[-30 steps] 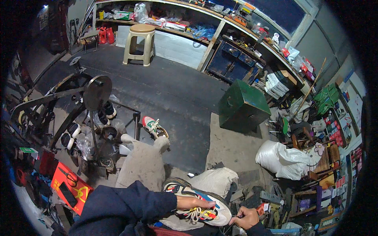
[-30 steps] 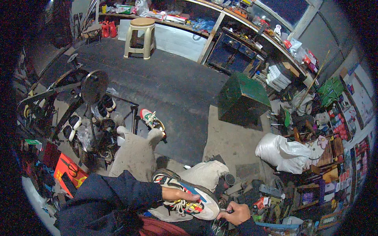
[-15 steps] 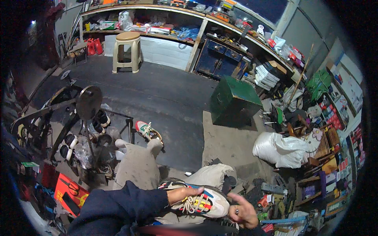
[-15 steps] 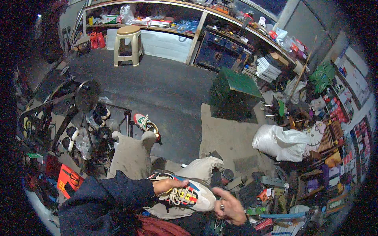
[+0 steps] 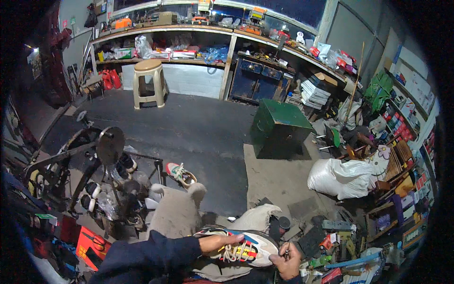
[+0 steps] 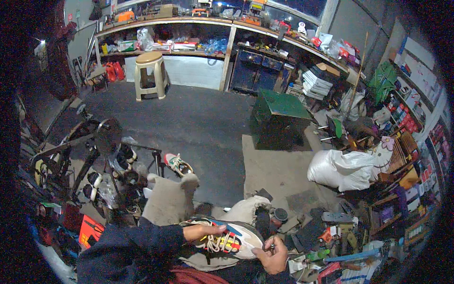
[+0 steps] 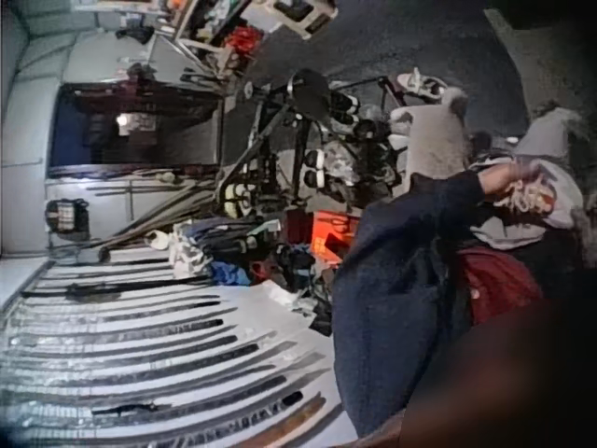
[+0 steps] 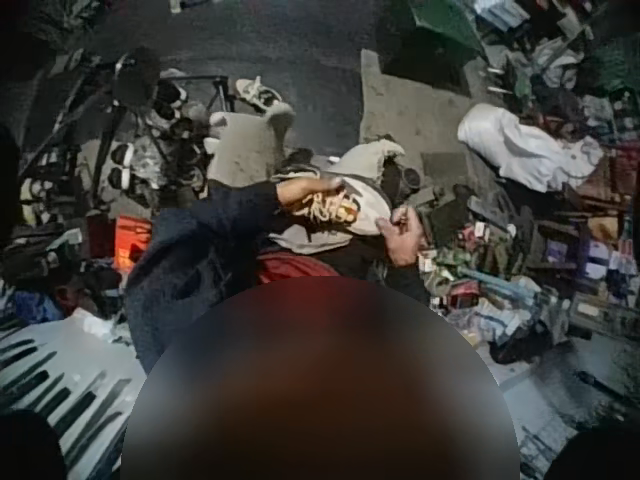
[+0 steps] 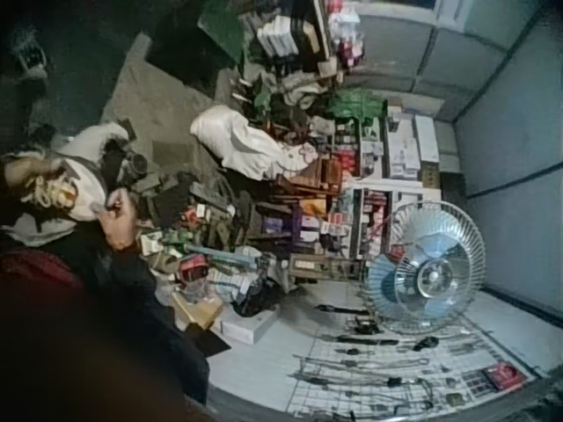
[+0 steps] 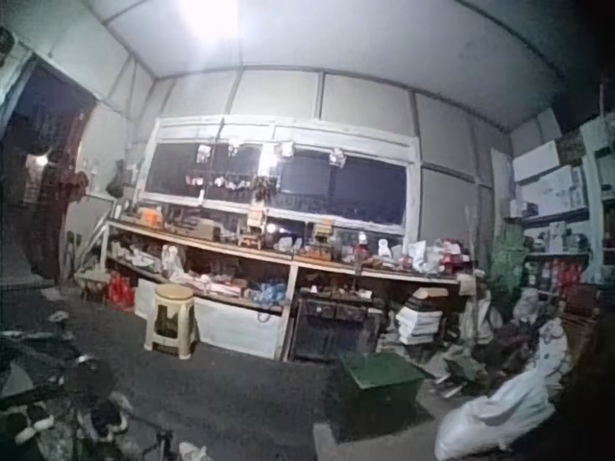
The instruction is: The person hand-sews a white sneaker with a needle and thread, repeatedly inserting the needle through the upper and pulling the thread tight. The shoe is rotated to access different areas along the side and heel.
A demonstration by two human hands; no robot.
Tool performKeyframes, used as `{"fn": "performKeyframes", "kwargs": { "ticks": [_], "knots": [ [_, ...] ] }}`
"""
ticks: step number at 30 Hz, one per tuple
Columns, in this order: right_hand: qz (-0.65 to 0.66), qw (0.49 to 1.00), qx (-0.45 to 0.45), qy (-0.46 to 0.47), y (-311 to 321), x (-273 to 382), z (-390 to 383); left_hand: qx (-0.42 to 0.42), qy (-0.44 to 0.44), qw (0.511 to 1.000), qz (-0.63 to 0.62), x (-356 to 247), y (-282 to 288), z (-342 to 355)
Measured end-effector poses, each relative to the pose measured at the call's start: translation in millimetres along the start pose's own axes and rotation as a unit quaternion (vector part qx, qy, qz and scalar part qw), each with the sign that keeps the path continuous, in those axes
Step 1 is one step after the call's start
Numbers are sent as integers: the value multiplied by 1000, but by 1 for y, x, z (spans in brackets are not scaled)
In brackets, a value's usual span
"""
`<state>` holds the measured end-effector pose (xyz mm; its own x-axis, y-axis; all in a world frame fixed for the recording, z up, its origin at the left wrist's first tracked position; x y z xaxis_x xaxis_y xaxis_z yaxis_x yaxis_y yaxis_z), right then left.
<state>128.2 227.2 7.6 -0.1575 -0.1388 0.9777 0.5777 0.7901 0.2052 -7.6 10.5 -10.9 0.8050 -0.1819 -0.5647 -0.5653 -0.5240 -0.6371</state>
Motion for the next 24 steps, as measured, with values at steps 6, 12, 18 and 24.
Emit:
{"fn": "performKeyframes", "kwargs": {
  "ticks": [6,12,18,24],
  "knots": [
    [53,998,-30,33,-23,16,6,-206,-265,743,579,-32,38,-87],
    [13,990,-69,120,-27,23,15,-191,-384,896,-115,-27,47,-112],
    [-58,989,-77,113,-22,33,17,-446,-417,784,-109,-7,121,-131],
    [-11,992,-94,78,-22,23,14,-613,-501,595,-140,-64,235,-291]
  ]
}}
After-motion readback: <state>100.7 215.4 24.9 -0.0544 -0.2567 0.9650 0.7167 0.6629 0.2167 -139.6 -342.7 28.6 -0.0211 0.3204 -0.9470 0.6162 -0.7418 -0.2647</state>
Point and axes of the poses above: each hand's wrist, its own z-axis towards the middle knuckle, its own y-axis out of the back of the hand, x = y × z, the point moved 7 cm from there along z, towards the middle knuckle, and after that the axes turned 9 degrees about -x, right-handed, at the moved point
